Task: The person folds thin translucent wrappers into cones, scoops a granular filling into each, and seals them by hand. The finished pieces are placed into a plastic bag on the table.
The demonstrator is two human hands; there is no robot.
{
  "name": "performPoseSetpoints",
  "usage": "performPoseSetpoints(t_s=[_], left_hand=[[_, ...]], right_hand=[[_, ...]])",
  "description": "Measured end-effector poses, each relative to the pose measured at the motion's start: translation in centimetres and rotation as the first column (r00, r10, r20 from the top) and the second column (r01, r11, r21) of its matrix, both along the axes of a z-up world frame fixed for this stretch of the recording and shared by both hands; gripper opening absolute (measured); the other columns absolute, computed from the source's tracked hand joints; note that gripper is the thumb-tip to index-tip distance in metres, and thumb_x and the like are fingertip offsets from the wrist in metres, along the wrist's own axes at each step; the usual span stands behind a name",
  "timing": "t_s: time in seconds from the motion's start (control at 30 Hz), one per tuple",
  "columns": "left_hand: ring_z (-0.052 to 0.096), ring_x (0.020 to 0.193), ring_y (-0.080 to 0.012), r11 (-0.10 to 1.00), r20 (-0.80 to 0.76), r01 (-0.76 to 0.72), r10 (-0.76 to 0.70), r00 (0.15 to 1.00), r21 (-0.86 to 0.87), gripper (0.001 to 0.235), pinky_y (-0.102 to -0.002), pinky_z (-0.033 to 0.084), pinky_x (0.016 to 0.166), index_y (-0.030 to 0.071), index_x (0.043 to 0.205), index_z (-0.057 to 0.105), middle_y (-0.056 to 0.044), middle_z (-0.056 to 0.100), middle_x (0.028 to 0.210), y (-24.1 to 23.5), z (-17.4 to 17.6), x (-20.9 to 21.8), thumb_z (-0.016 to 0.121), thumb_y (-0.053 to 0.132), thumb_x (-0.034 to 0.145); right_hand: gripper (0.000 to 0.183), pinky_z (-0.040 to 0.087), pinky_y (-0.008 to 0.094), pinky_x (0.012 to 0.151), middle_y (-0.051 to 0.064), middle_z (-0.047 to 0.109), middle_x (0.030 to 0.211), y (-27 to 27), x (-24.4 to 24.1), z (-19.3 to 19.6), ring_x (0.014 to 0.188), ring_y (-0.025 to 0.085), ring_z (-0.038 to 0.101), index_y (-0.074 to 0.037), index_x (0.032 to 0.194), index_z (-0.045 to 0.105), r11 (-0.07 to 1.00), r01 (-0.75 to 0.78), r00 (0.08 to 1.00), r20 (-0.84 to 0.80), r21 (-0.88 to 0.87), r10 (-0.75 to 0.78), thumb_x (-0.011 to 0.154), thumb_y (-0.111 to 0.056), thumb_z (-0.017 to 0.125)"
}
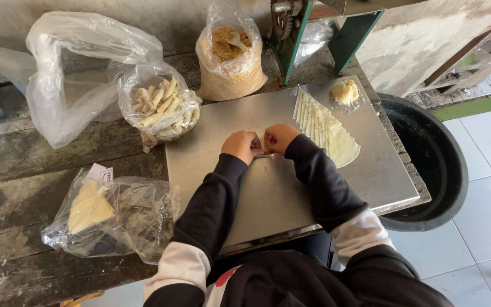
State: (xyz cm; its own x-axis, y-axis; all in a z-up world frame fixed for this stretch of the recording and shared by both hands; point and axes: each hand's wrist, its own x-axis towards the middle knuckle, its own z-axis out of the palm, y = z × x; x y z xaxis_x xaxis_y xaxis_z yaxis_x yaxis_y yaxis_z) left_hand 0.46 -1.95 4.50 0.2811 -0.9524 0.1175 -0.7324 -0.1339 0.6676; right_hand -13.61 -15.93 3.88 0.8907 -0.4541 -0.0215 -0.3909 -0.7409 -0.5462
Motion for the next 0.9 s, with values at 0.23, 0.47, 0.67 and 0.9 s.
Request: performPoseSetpoints(t_s=[0.23,0.47,0.67,0.9], left_hand=[[0.067,0.085,-0.0284,0.912,0.393,0.233,-0.089,0.915,-0.336,0.014,-0.043,0.052,0.073,0.009,0.089,0.071,-0.008,0.071,0.088,2.8,-1.9,-0.2,0.078,0.019,0.082],[0.065,0.089,-0.0237,0.985,0.191,-0.133,0.152,0.97,-0.106,0.014,-0.046,0.044,0.079,0.019,0.082,0.077,-0.001,0.069,0.085,1.8,0.8,-1.2,0.081,0.033,0.082],[0.064,0.092,-0.0217,0.98,0.038,-0.191,0.193,0.981,-0.057,0.011,-0.045,0.043,0.083,0.025,0.082,0.08,0.005,0.068,0.087,1.8,0.7,-0.9,0.082,0.036,0.079],[0.056,0.11,-0.0223,0.931,0.371,-0.053,0.195,0.908,-0.36,0.007,-0.047,0.034,0.101,0.024,0.086,0.077,0.005,0.063,0.112,1.8,-2.7,-1.6,0.081,0.029,0.084]], right_hand=[[0.011,0.053,0.04,0.078,0.011,0.067,0.099,4.9,-3.7,-1.8,0.092,0.033,0.066,-0.009,0.096,0.069,0.969,0.061,0.926,0.377,-0.239,0.035,0.089,-0.016,0.073],[0.016,0.039,0.044,0.085,0.008,0.064,0.091,4.0,-2.1,-1.1,0.094,0.029,0.061,-0.015,0.083,0.077,0.93,0.356,0.92,0.211,-0.095,-0.331,0.081,-0.029,0.082],[0.017,0.035,0.043,0.088,0.005,0.061,0.101,4.0,-2.4,-1.7,0.103,0.028,0.054,-0.016,0.086,0.075,0.934,0.34,0.902,0.319,-0.111,-0.291,0.08,-0.031,0.082],[0.015,0.033,0.044,0.094,0.004,0.057,0.115,5.1,-3.1,-2.8,0.111,0.03,0.049,-0.017,0.096,0.073,0.889,0.316,0.912,0.366,-0.332,-0.187,0.088,-0.029,0.078]])
